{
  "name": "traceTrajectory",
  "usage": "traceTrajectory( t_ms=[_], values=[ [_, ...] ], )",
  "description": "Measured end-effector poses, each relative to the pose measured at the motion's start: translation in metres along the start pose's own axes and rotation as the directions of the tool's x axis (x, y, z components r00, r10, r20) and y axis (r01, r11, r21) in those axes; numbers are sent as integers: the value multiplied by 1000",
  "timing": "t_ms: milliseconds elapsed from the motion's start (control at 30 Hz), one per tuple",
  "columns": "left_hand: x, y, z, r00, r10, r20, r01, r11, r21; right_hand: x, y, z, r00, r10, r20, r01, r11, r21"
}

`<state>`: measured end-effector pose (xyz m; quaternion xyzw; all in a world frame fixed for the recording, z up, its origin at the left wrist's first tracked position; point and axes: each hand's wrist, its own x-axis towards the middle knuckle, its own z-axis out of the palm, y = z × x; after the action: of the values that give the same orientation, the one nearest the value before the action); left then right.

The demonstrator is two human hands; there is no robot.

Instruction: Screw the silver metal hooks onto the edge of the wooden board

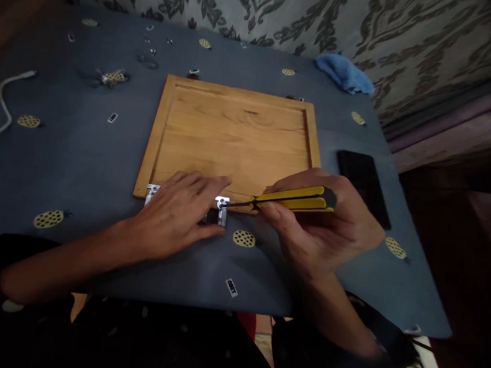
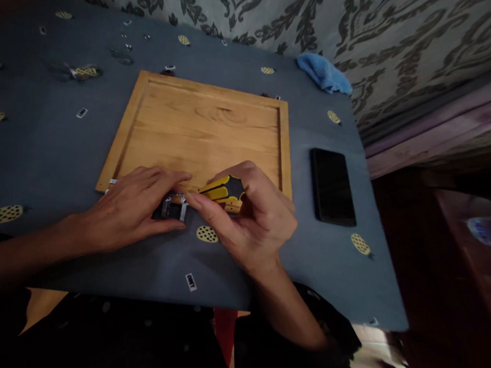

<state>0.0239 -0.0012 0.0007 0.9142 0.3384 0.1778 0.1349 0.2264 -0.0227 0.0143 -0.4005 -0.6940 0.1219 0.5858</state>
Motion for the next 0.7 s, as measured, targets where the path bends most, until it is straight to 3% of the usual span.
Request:
traceTrajectory(
  t_ms=[200,533,700],
  values=[
    [0,0,1,1000,17,-14,-17,1000,19,3,0,0,1000,2,16,-3,999,44],
    [1,0,0,1000,1,9,-1,1000,13,16,-3,-17,938,79,336,-137,979,153],
    [0,-1,0,1000,8,-4,-8,1000,20,15,-3,-16,943,99,317,-156,975,159]
  ],
)
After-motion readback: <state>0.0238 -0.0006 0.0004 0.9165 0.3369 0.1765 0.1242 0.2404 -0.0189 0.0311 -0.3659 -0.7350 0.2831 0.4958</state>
